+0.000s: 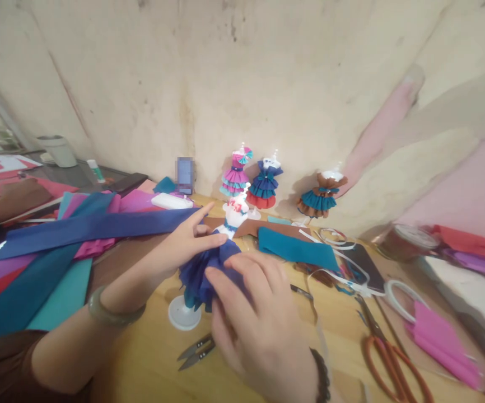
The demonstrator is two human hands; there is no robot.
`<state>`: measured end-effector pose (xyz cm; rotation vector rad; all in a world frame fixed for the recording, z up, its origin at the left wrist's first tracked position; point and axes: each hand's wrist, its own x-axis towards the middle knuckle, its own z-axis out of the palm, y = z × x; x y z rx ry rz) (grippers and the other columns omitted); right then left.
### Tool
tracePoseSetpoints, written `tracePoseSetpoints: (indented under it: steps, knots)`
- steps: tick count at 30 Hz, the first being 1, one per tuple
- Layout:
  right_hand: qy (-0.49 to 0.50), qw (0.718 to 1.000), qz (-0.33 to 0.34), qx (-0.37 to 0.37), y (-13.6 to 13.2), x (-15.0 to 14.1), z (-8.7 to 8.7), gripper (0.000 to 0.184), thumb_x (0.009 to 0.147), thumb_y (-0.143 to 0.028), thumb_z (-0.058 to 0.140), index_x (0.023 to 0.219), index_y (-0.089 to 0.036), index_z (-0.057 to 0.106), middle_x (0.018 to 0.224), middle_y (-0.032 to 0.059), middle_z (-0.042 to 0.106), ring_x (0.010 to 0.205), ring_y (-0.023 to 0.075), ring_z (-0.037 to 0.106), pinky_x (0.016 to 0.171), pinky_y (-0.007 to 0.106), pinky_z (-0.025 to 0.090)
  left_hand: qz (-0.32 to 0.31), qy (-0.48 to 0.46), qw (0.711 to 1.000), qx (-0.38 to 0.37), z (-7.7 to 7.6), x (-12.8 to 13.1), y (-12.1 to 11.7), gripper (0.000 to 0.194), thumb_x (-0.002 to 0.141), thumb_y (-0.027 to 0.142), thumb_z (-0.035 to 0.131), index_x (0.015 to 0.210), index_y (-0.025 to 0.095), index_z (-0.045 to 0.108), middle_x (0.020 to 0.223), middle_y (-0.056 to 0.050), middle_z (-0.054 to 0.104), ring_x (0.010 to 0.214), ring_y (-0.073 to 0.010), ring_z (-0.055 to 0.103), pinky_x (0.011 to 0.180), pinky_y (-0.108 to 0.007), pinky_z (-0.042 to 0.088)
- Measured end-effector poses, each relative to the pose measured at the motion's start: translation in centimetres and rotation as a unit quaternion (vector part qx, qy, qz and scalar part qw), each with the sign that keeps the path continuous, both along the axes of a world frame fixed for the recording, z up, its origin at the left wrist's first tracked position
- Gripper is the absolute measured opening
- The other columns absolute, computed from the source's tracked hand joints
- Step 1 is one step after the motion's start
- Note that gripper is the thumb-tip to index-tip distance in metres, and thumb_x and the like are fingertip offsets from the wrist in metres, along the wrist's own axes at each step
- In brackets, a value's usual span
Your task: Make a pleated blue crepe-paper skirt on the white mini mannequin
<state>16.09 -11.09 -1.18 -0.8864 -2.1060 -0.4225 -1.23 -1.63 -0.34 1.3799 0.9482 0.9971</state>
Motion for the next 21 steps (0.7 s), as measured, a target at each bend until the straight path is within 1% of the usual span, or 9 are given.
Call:
tracePoseSetpoints:
  steps: [2, 4, 6, 8, 11, 14, 17, 21]
  knots:
    - [-0.035, 0.999, -0.019, 0.035, -0.1, -0.4, -0.1, 0.03, 0.09, -0.004, 0.057, 0.118, -0.015, 0.061, 0.1, 0.0107, 0.061, 0.094, 0.025, 0.056, 0.081, 0.042, 0.047, 0.003, 0.013, 1.0, 0.009, -0.1, 0.1, -0.1, 0.102, 0.074, 0.04, 0.081, 0.158, 0.021, 0.026, 0.073, 0.005, 0.051, 0.069, -0.0134, 0.051, 0.066, -0.028, 0.037]
    - [-0.057, 0.997, -0.023, 0.046, -0.1, -0.5, -0.2, 0.026, 0.093, -0.004, 0.054, 0.115, -0.015, 0.063, 0.091, 0.0087, 0.062, 0.085, 0.0228, 0.055, 0.073, 0.039, 0.045, 0.004, 0.026, 0.999, 0.023, -0.1, 0.1, 0.0, 0.099, 0.074, 0.041, 0.082, 0.157, 0.021, 0.031, 0.073, 0.006, 0.049, 0.068, -0.0131, 0.048, 0.065, -0.028, 0.036]
    - [-0.069, 0.997, -0.007, 0.043, -0.1, -0.5, -0.4, 0.022, 0.095, -0.005, 0.051, 0.111, -0.014, 0.065, 0.085, 0.0081, 0.063, 0.081, 0.0221, 0.055, 0.07, 0.038, 0.044, 0.008, 0.041, 0.998, 0.036, -0.2, 0.0, 0.2, 0.098, 0.073, 0.043, 0.082, 0.156, 0.021, 0.034, 0.072, 0.006, 0.046, 0.067, -0.0132, 0.045, 0.065, -0.028, 0.035]
    - [-0.074, 0.996, 0.003, 0.046, -0.1, -0.6, -0.6, 0.02, 0.095, -0.005, 0.05, 0.105, -0.014, 0.066, 0.082, 0.0075, 0.064, 0.078, 0.0217, 0.055, 0.069, 0.038, 0.044, 0.015, 0.05, 0.998, 0.033, -0.2, -0.2, 0.4, 0.098, 0.073, 0.044, 0.082, 0.155, 0.02, 0.034, 0.07, 0.007, 0.045, 0.065, -0.0131, 0.045, 0.065, -0.028, 0.034]
    - [-0.08, 0.995, 0.005, 0.051, -0.1, -0.7, -0.8, 0.019, 0.096, -0.006, 0.05, 0.102, -0.013, 0.067, 0.08, 0.0077, 0.064, 0.076, 0.0215, 0.055, 0.068, 0.037, 0.045, 0.017, 0.027, 0.999, 0.017, 0.0, -0.5, 0.8, 0.101, 0.072, 0.042, 0.082, 0.157, 0.02, 0.031, 0.067, 0.007, 0.047, 0.063, -0.0133, 0.047, 0.063, -0.028, 0.033]
    - [-0.07, 0.997, 0.017, 0.041, -0.3, -1.1, -1.1, 0.02, 0.096, -0.005, 0.048, 0.101, -0.01, 0.067, 0.082, 0.01, 0.063, 0.077, 0.0215, 0.055, 0.067, 0.036, 0.047, 0.028, 0.008, 0.999, 0.013, 0.3, -0.5, 0.7, 0.1, 0.071, 0.039, 0.082, 0.156, 0.02, 0.032, 0.068, 0.005, 0.053, 0.066, -0.0154, 0.052, 0.064, -0.029, 0.035]
    - [-0.059, 0.997, 0.029, 0.033, -0.5, -1.6, -1.5, 0.022, 0.096, -0.004, 0.046, 0.102, -0.008, 0.067, 0.084, 0.0116, 0.064, 0.078, 0.0219, 0.056, 0.069, 0.035, 0.051, 0.036, 0.019, 0.999, 0.016, 0.5, -0.3, 0.4, 0.101, 0.072, 0.038, 0.082, 0.156, 0.019, 0.031, 0.069, 0.005, 0.056, 0.07, -0.0171, 0.055, 0.068, -0.031, 0.039]
    - [-0.069, 0.997, 0.021, 0.014, -0.7, -2.4, -2.5, 0.026, 0.097, -0.005, 0.043, 0.105, -0.007, 0.068, 0.086, 0.0127, 0.066, 0.078, 0.022, 0.06, 0.07, 0.035, 0.055, 0.026, 0.028, 0.999, 0.019, 0.7, -0.2, 0.2, 0.106, 0.072, 0.038, 0.082, 0.159, 0.017, 0.025, 0.07, 0.004, 0.057, 0.072, -0.0175, 0.056, 0.07, -0.031, 0.04]
